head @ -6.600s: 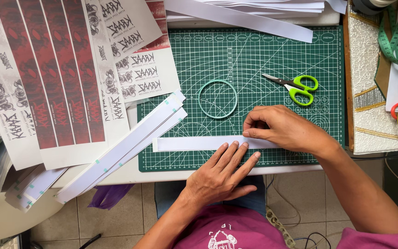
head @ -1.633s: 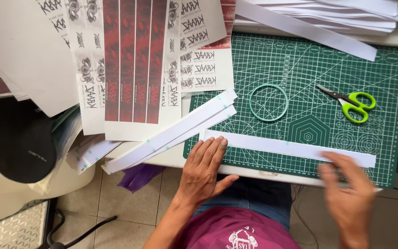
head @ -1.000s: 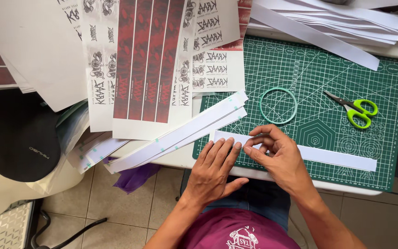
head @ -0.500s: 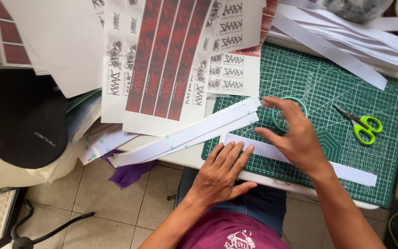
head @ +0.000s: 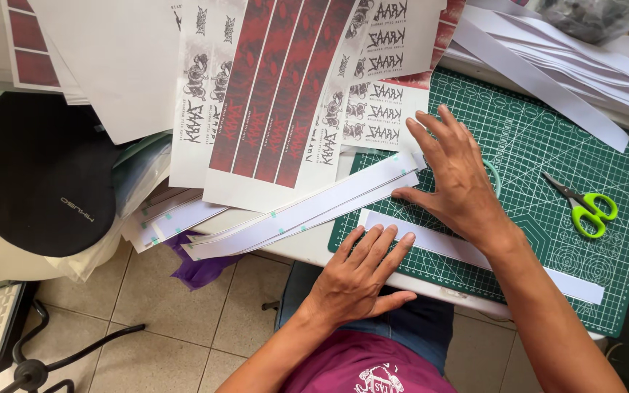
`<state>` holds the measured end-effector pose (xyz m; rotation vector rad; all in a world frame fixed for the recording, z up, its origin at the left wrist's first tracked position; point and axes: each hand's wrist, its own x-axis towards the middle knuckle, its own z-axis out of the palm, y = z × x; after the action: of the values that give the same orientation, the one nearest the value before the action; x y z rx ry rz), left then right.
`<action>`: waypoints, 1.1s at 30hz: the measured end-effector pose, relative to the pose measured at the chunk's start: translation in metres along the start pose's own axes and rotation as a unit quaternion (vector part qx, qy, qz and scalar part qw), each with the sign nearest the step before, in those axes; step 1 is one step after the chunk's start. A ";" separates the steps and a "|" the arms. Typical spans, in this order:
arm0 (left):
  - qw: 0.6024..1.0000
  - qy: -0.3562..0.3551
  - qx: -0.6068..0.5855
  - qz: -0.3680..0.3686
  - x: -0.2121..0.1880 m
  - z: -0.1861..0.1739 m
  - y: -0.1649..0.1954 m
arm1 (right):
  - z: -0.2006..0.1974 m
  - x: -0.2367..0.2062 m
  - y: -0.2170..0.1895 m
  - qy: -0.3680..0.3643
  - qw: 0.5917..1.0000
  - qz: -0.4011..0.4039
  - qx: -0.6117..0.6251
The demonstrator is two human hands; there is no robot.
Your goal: The person cuts a green measuring tape with scissors and then aligns and folds white paper strips on a green cutting mat. The person handles printed sheets and stacks of paper strips while working at a cluttered craft table.
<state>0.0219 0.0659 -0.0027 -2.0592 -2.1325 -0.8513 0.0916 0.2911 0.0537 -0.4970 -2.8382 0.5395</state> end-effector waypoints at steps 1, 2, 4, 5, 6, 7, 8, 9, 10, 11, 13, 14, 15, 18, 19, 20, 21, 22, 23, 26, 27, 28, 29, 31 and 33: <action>1.000 0.000 0.000 0.000 0.000 0.000 0.000 | -0.001 0.001 -0.002 -0.004 1.000 0.001 -0.003; 1.000 0.001 0.001 -0.001 0.000 0.001 -0.001 | -0.003 0.002 -0.004 -0.001 1.000 -0.003 -0.012; 1.000 0.002 0.002 0.000 0.000 0.001 -0.001 | -0.009 0.000 -0.008 0.003 0.999 -0.011 -0.030; 1.000 0.003 0.003 0.000 -0.001 0.002 -0.001 | -0.014 -0.001 -0.011 0.005 1.000 0.004 0.009; 1.000 0.004 0.004 -0.001 -0.001 0.002 -0.001 | -0.019 -0.004 -0.013 0.006 0.999 0.018 0.048; 1.000 0.006 0.004 -0.003 -0.002 0.002 -0.001 | -0.023 -0.007 -0.015 0.006 0.996 0.034 0.087; 1.000 0.008 0.003 -0.003 -0.002 0.002 -0.001 | -0.026 -0.007 -0.016 -0.029 0.989 0.066 0.125; 1.000 0.012 0.004 -0.002 -0.002 0.003 -0.001 | -0.029 -0.006 -0.017 -0.062 0.980 0.097 0.163; 1.000 0.014 0.001 -0.003 -0.002 0.003 -0.001 | -0.032 -0.006 -0.018 -0.095 0.967 0.128 0.199; 1.000 0.015 -0.002 -0.003 -0.002 0.003 -0.001 | -0.033 -0.004 -0.019 -0.130 0.957 0.127 0.226; 1.000 0.018 -0.010 -0.004 -0.001 0.003 -0.001 | -0.034 0.003 -0.021 -0.199 0.931 0.125 0.279; 1.000 0.020 -0.013 -0.004 -0.001 0.003 -0.001 | -0.034 0.008 -0.022 -0.220 0.933 0.119 0.259; 1.000 0.021 -0.015 -0.005 -0.001 0.002 -0.001 | -0.034 0.014 -0.023 -0.241 0.934 0.112 0.239; 1.000 0.027 -0.013 -0.006 -0.002 0.001 -0.001 | -0.033 0.027 -0.028 -0.294 0.924 0.098 0.223; 1.000 0.029 -0.012 -0.005 -0.001 0.001 -0.002 | -0.034 0.032 -0.030 -0.309 0.920 0.094 0.223; 0.999 0.029 -0.012 -0.004 -0.001 0.000 -0.002 | -0.034 0.035 -0.032 -0.323 0.919 0.096 0.206; 0.999 0.030 -0.012 -0.004 -0.001 0.000 -0.002 | -0.034 0.038 -0.034 -0.338 0.917 0.098 0.187; 0.999 0.030 -0.014 -0.004 -0.001 0.000 -0.002 | -0.033 0.042 -0.036 -0.351 0.915 0.099 0.169; 0.999 0.030 -0.016 -0.004 -0.001 0.000 -0.002 | -0.032 0.045 -0.038 -0.358 0.916 0.099 0.155; 0.999 0.030 -0.020 -0.005 -0.001 0.000 -0.002 | -0.030 0.051 -0.043 -0.368 0.918 0.080 0.122; 0.999 0.030 -0.019 -0.006 -0.001 -0.001 -0.002 | -0.029 0.054 -0.043 -0.364 0.922 0.060 0.117; 0.999 0.029 -0.016 -0.006 -0.001 -0.001 -0.003 | -0.028 0.056 -0.045 -0.361 0.925 0.041 0.113; 0.999 0.029 -0.015 -0.005 -0.001 -0.001 -0.003 | -0.028 0.057 -0.046 -0.367 0.923 0.044 0.105; 0.999 0.030 -0.012 -0.004 -0.001 -0.001 -0.003 | -0.026 0.060 -0.047 -0.378 0.920 0.049 0.086; 0.999 0.031 -0.012 -0.004 -0.001 -0.001 -0.004 | -0.024 0.062 -0.049 -0.379 0.919 0.063 0.092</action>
<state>0.0182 0.0648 -0.0033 -2.0094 -2.1095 -0.9329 0.0271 0.2784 0.1031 -0.5191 -3.4195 1.2468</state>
